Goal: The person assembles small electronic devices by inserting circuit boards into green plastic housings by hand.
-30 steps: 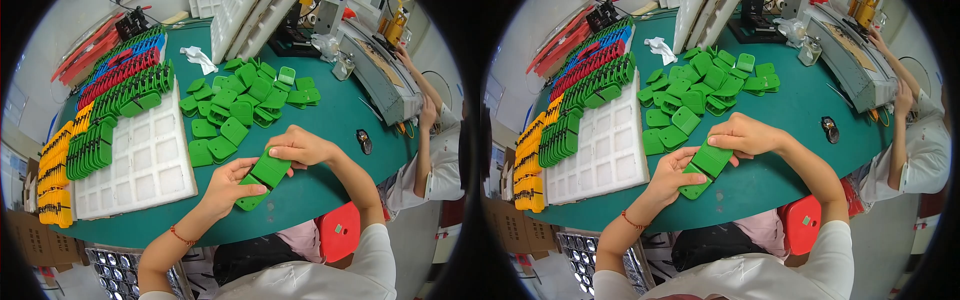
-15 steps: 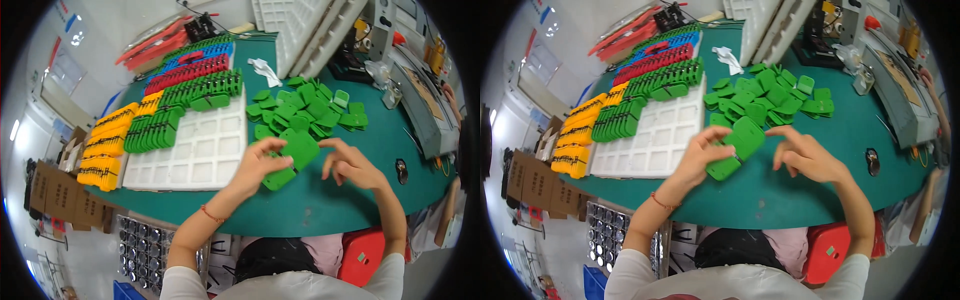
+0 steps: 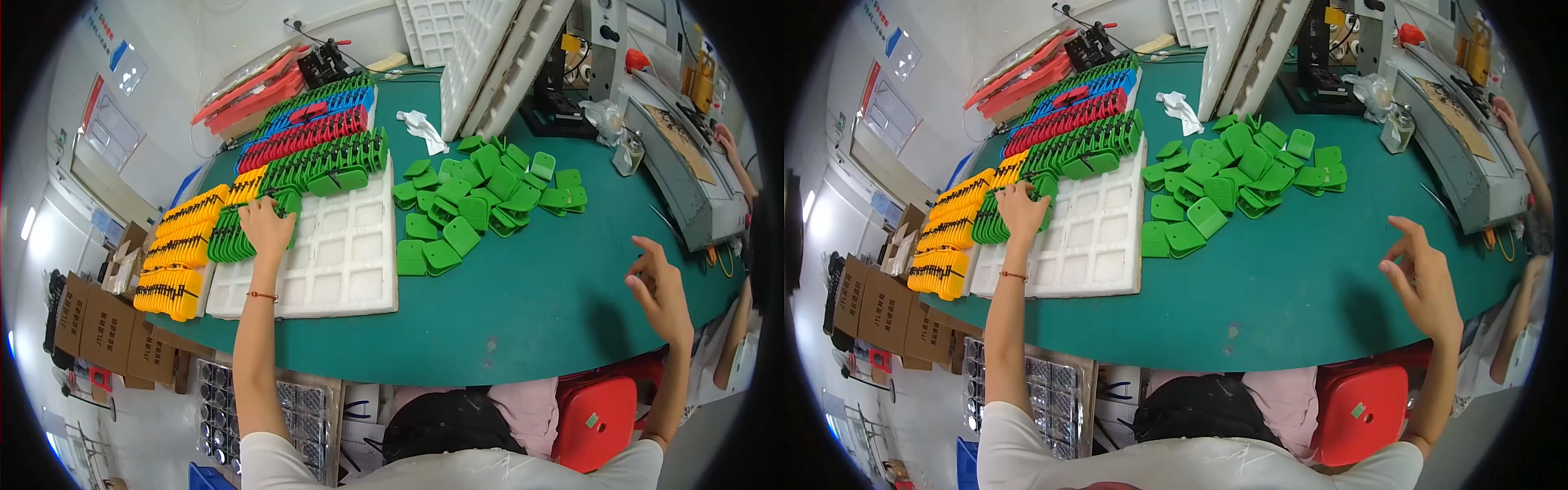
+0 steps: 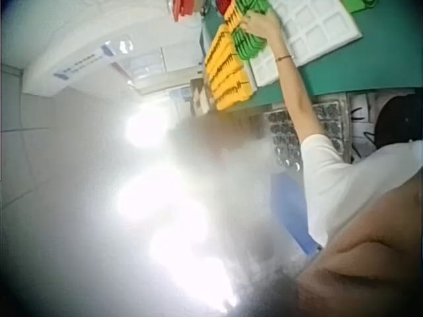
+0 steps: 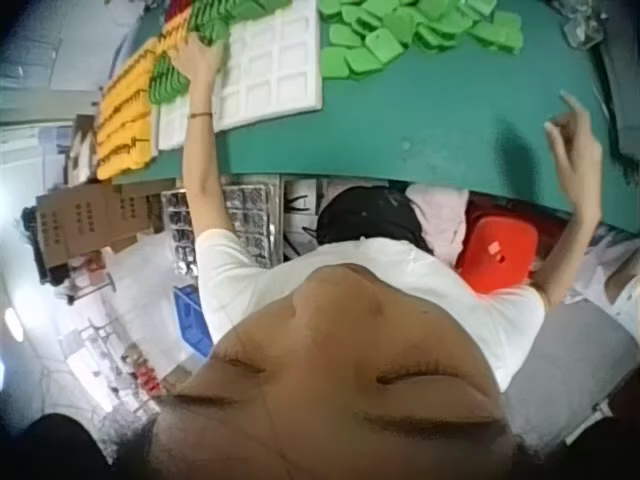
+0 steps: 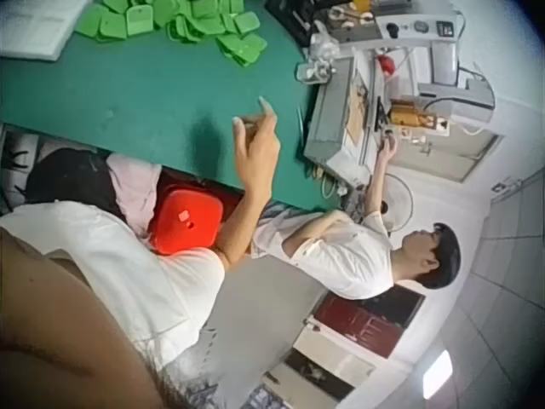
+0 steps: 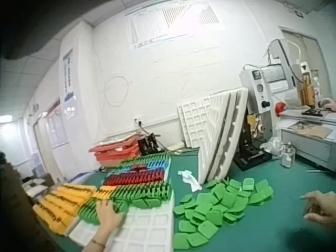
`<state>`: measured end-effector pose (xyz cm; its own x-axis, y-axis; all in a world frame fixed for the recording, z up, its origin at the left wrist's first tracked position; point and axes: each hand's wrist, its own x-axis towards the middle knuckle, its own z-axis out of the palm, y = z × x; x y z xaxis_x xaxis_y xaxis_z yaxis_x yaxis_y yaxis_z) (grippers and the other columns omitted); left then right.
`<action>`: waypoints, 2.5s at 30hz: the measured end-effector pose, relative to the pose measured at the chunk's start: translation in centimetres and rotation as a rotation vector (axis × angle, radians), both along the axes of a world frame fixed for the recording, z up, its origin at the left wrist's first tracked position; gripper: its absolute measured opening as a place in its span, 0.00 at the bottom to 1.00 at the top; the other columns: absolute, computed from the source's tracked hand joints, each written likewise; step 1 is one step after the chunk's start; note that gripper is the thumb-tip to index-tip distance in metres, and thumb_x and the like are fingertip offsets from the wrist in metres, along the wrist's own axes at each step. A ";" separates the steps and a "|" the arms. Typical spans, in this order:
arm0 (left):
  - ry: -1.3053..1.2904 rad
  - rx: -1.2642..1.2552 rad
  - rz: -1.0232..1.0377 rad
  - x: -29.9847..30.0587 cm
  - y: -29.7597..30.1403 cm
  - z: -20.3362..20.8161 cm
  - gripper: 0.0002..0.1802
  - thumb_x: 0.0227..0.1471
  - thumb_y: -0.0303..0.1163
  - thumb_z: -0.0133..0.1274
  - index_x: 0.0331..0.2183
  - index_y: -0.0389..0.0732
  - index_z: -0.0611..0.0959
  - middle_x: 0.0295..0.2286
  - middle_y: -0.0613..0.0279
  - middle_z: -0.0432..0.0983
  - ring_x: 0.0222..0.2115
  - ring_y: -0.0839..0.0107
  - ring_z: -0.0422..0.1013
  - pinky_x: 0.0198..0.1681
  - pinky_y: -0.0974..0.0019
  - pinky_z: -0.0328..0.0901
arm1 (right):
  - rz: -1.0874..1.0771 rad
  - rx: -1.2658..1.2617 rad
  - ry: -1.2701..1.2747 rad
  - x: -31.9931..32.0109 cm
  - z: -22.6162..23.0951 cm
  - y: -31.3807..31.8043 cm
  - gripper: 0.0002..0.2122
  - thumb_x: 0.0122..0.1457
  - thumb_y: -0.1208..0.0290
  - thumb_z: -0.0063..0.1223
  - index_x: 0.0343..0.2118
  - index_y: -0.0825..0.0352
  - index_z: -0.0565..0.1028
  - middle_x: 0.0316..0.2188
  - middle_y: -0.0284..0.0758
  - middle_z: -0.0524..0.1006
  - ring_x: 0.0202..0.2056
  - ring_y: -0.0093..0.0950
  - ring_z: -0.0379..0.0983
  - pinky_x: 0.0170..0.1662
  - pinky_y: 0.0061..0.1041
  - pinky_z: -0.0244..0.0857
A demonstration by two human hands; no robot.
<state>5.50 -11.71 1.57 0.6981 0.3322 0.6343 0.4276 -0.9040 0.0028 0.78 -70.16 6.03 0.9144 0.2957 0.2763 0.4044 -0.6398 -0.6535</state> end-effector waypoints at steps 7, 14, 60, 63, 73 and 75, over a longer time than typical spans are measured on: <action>-0.036 0.055 -0.103 0.5 -0.1 0.2 0.26 0.30 0.35 0.61 0.37 0.43 0.76 0.40 0.55 0.66 0.44 0.54 0.59 0.47 0.52 0.57 | -0.165 -0.023 -0.067 -0.9 -0.7 -3.1 0.22 0.51 0.80 0.51 0.50 0.69 0.63 0.25 0.36 0.71 0.23 0.24 0.66 0.30 0.20 0.62; -0.077 0.214 -0.221 0.0 -1.4 0.5 0.28 0.33 0.35 0.61 0.42 0.42 0.74 0.45 0.53 0.64 0.49 0.51 0.57 0.50 0.50 0.54 | -0.312 -0.457 0.052 0.8 -6.1 -8.8 0.49 0.40 0.55 0.65 0.60 0.71 0.46 0.54 0.52 0.58 0.54 0.47 0.55 0.56 0.37 0.51; 0.533 -1.945 -1.333 -5.6 -24.7 -3.7 0.31 0.61 0.36 0.37 0.59 0.33 0.49 0.59 0.49 0.44 0.57 0.64 0.52 0.56 0.60 0.55 | 0.572 0.161 -0.585 3.7 -7.3 13.9 0.19 0.35 0.79 0.61 0.36 0.75 0.73 0.41 0.44 0.73 0.40 0.41 0.72 0.40 0.33 0.71; 0.498 -1.963 -1.416 -5.7 -24.8 -3.8 0.28 0.61 0.30 0.37 0.59 0.35 0.50 0.59 0.55 0.49 0.58 0.68 0.50 0.59 0.67 0.49 | 0.558 0.177 -0.619 3.6 -7.3 14.1 0.18 0.36 0.80 0.61 0.35 0.75 0.74 0.39 0.44 0.74 0.40 0.41 0.72 0.40 0.32 0.72; 0.473 -1.888 -1.428 -5.9 -24.8 -3.4 0.30 0.58 0.25 0.43 0.59 0.34 0.53 0.57 0.57 0.53 0.56 0.71 0.53 0.58 0.66 0.50 | 0.559 0.206 -0.659 3.6 -7.6 14.0 0.14 0.38 0.81 0.60 0.32 0.74 0.75 0.38 0.43 0.75 0.40 0.39 0.74 0.39 0.31 0.72; 0.466 -1.909 -1.422 -6.0 -24.8 -3.4 0.30 0.57 0.24 0.43 0.59 0.34 0.53 0.57 0.59 0.54 0.54 0.73 0.55 0.58 0.67 0.52 | 0.568 0.211 -0.651 3.6 -7.5 13.9 0.14 0.38 0.81 0.60 0.32 0.74 0.75 0.38 0.43 0.75 0.40 0.38 0.73 0.39 0.30 0.72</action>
